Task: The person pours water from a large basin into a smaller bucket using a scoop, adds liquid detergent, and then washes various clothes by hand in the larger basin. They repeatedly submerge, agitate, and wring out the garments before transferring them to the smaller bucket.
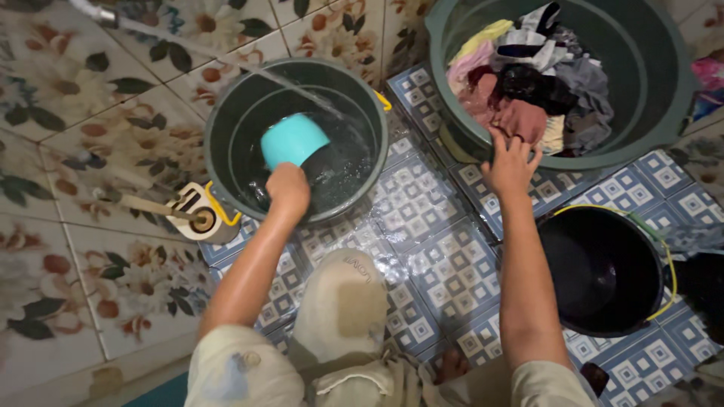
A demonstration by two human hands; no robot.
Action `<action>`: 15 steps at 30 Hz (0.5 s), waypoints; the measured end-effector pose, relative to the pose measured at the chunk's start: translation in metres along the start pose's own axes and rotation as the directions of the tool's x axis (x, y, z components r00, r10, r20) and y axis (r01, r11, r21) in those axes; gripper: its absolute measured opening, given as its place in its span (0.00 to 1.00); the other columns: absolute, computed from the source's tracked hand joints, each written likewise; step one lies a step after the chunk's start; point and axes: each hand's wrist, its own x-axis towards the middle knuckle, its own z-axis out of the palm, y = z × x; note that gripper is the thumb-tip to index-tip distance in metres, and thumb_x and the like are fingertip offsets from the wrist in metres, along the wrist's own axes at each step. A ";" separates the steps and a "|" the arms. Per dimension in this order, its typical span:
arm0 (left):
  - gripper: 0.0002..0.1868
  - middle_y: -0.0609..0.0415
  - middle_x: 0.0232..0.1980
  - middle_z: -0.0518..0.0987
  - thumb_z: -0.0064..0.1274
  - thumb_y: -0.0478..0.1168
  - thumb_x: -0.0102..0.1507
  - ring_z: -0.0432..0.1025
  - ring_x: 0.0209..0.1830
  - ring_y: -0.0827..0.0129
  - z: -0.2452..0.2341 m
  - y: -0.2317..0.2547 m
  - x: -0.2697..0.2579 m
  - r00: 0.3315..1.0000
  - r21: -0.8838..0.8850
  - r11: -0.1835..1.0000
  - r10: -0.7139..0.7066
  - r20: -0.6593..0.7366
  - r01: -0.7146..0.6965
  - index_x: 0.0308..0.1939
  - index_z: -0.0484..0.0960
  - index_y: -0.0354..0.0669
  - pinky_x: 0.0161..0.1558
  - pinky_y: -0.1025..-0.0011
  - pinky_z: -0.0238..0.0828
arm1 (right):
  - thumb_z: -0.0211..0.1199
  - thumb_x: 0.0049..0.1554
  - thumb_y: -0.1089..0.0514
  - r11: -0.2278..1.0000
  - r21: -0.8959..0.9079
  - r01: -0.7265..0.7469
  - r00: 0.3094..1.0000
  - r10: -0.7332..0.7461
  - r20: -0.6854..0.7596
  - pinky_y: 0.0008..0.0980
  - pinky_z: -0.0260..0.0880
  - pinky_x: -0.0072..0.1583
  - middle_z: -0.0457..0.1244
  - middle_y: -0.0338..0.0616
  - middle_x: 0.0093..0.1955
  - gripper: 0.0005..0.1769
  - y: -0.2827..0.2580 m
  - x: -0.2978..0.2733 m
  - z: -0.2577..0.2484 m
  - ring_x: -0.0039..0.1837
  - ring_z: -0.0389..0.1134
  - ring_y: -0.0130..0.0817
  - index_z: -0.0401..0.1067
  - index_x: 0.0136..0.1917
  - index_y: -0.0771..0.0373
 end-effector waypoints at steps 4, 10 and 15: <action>0.10 0.44 0.40 0.81 0.51 0.37 0.68 0.77 0.40 0.55 0.087 -0.016 0.066 0.956 -0.048 0.998 0.060 0.286 -0.049 0.42 0.84 0.34 0.39 0.62 0.77 | 0.73 0.47 0.51 1.000 0.009 0.004 1.000 -0.004 -0.004 0.63 0.44 0.74 0.59 0.49 0.61 0.47 0.003 -0.004 -0.001 0.69 0.58 0.50 0.62 0.78 0.42; 0.10 0.51 0.34 0.76 0.50 0.38 0.70 0.72 0.30 0.67 0.119 -0.036 0.110 0.667 -0.629 0.577 0.185 0.721 0.521 0.44 0.78 0.31 0.32 0.70 0.72 | 0.73 0.47 0.50 1.000 0.019 0.000 1.000 0.001 -0.024 0.63 0.44 0.73 0.59 0.49 0.60 0.45 0.001 -0.002 -0.001 0.68 0.58 0.50 0.63 0.76 0.45; 0.11 0.56 0.29 0.72 0.49 0.38 0.72 0.68 0.22 0.77 0.066 -0.055 0.061 0.547 -0.582 -0.018 0.367 0.752 0.813 0.46 0.73 0.28 0.26 0.77 0.68 | 0.74 0.45 0.51 1.000 0.015 0.006 1.000 -0.005 -0.030 0.63 0.43 0.74 0.59 0.48 0.59 0.45 0.000 -0.001 -0.005 0.68 0.59 0.49 0.64 0.75 0.44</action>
